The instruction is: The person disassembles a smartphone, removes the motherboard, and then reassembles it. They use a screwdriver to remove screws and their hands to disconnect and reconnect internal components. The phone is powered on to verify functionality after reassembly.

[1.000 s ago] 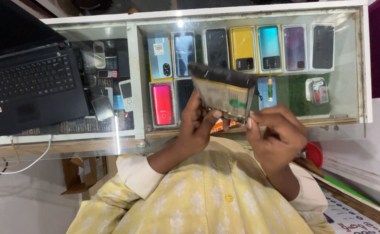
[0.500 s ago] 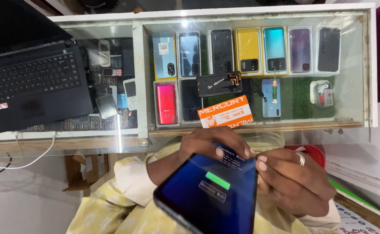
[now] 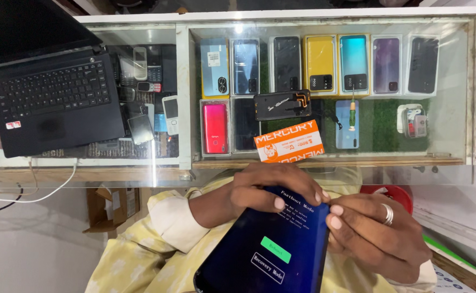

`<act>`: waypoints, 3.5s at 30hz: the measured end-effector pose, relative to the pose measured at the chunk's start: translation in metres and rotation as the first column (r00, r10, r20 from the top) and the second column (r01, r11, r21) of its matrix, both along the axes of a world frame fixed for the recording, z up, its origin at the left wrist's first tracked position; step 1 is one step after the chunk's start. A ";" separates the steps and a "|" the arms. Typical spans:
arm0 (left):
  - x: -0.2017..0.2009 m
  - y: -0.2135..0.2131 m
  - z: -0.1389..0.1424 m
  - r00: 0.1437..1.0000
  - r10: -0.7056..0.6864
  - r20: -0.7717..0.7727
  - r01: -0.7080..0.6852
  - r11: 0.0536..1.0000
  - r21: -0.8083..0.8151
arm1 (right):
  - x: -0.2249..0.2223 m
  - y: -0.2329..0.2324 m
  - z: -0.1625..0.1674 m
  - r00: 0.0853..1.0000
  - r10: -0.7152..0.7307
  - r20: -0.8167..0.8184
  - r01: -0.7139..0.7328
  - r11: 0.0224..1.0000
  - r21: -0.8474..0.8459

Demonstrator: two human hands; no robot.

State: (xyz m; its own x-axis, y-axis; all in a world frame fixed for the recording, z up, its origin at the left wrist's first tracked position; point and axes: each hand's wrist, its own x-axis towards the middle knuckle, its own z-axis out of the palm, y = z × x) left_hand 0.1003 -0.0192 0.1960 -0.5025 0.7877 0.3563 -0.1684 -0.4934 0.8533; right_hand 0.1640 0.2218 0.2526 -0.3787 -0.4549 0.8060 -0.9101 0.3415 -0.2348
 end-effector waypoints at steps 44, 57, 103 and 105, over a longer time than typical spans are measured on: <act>-0.069 0.016 0.040 0.157 0.625 -0.765 -0.307 0.767 0.563 | 0.028 -0.006 -0.036 0.439 0.451 0.777 0.469 0.622 -0.627; -0.089 -0.001 0.016 -0.132 0.445 -0.886 -0.336 0.821 0.462 | 0.012 -0.008 -0.054 0.040 0.863 0.504 0.676 0.348 -0.650; -0.010 0.047 -0.052 0.478 0.451 0.754 -0.507 0.843 -0.182 | -0.027 -0.039 -0.079 0.251 0.407 0.878 0.468 0.743 -0.478; -0.009 0.048 -0.054 0.478 0.453 0.752 -0.509 0.841 -0.183 | -0.028 -0.039 -0.079 0.262 0.383 0.886 0.450 0.764 -0.463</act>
